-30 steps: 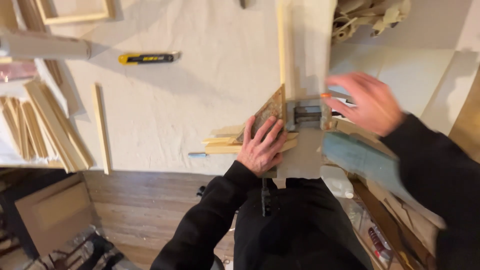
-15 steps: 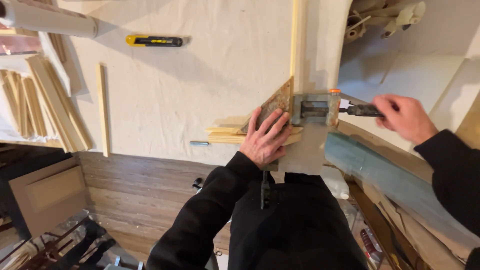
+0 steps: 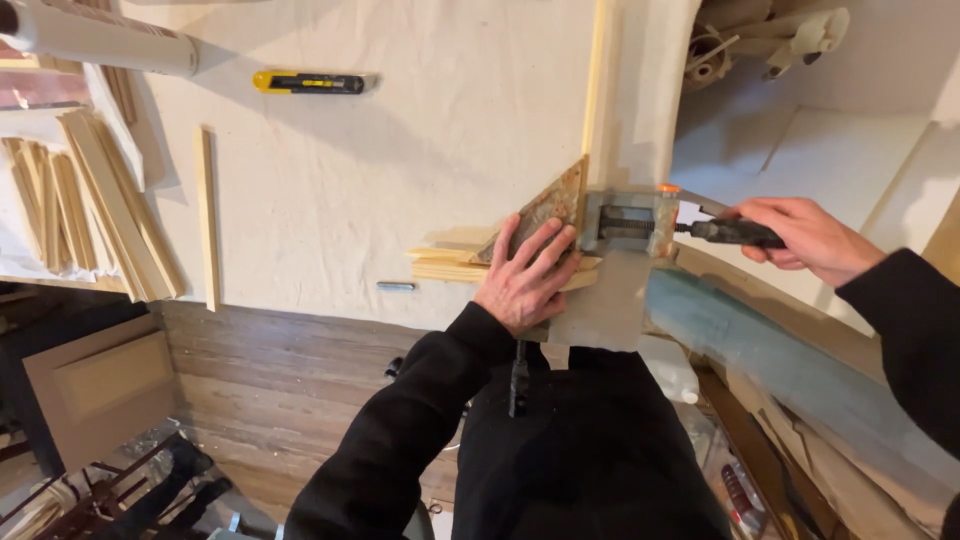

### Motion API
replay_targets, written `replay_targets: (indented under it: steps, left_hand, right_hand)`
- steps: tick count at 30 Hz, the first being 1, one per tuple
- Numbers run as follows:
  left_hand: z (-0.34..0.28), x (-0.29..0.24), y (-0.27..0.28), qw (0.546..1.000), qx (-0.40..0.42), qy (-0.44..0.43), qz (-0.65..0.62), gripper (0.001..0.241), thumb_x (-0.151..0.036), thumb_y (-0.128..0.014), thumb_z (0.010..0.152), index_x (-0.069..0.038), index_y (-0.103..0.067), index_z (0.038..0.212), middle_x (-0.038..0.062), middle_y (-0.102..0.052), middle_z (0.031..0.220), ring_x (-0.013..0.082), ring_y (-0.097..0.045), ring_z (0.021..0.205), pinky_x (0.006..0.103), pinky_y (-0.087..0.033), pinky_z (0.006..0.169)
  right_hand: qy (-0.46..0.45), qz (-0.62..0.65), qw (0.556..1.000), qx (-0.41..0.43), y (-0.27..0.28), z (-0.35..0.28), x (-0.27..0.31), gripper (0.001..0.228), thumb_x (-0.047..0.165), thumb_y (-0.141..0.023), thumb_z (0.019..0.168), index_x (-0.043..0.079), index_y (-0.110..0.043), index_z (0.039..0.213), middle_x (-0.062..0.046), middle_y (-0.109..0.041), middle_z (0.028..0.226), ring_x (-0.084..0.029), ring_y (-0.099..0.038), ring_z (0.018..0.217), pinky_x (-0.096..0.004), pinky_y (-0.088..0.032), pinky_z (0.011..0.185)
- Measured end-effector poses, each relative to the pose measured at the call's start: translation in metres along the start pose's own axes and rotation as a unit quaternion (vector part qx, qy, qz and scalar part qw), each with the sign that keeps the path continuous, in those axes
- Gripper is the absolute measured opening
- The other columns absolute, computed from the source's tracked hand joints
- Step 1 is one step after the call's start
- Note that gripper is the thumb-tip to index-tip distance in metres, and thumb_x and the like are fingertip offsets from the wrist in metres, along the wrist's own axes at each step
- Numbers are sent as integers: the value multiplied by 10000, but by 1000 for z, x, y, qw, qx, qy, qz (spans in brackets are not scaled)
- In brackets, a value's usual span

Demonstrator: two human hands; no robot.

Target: Assembling wooden picture frames using a miter clamp, glue, and hammer.

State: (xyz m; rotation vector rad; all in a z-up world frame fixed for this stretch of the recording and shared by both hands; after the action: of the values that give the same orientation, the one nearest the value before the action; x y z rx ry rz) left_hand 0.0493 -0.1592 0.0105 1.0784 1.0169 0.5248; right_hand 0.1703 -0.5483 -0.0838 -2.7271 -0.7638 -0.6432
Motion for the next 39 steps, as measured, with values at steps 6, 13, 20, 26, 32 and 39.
replay_targets:
  steps: [6, 13, 20, 26, 32, 39]
  left_hand:
    - [-3, -2, -4, 1000, -8, -2, -2, 642, -264, -815, 747, -110, -636, 1344, 102, -421, 1581, 294, -365, 1523, 680, -247, 1245]
    - [-2, -2, -4, 1000, -3, -2, 0, 624, -258, -809, 745, -112, -644, 1330, 98, -421, 1588, 288, -372, 1524, 675, -248, 1248]
    - [-3, -8, -2, 1000, -5, 2, -8, 602, -243, -795, 746, -108, -651, 1315, 100, -429, 1582, 294, -369, 1518, 677, -248, 1243]
    - [0, -9, -2, 1000, -8, 14, 2, 604, -239, -788, 750, -118, -650, 1325, 94, -435, 1575, 294, -377, 1512, 671, -248, 1246]
    - [2, -6, 1, 1000, -7, 11, 4, 607, -235, -789, 754, -116, -642, 1330, 100, -433, 1572, 297, -376, 1515, 671, -245, 1248]
    - [0, -9, 4, 1000, -9, 17, 3, 599, -214, -788, 738, -115, -648, 1312, 96, -434, 1572, 299, -378, 1510, 673, -244, 1248]
  right_hand:
    - [441, -542, 676, -233, -50, -79, 60, 397, 387, -662, 904, 101, -642, 1178, -85, -680, 1093, -257, -682, 815, -359, -528, 632]
    - [400, -482, 750, -214, -37, -61, 38, 400, 286, -731, 949, 133, -667, 1313, -61, -643, 1007, -269, -651, 767, -375, -544, 687]
    - [94, -68, 993, -20, 51, 25, -82, 426, 393, -523, 1166, -21, -609, 1112, -1, -419, 685, -166, -451, 616, -344, -403, 513]
    - [269, -426, 843, -187, -43, -62, 44, 372, 308, -656, 959, 135, -631, 1287, -67, -647, 886, -209, -646, 638, -329, -509, 593]
    - [407, -553, 679, -260, -36, -52, 24, 412, 347, -682, 1003, 152, -677, 1366, -87, -655, 1109, -279, -668, 780, -403, -560, 703]
    - [110, -179, 972, -109, -5, -3, 0, 484, 430, -488, 1124, -12, -687, 1143, -169, -602, 884, -299, -597, 688, -399, -524, 646]
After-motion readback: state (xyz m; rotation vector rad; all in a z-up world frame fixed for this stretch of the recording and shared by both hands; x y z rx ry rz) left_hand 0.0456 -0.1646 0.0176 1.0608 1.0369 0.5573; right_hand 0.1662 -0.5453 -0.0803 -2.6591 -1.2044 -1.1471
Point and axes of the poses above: each hand's wrist, its own z-axis towards the middle knuckle, its own y-axis out of the back of the hand, x = y × z, the point moved 3 cm from there along z, towards the middle knuckle
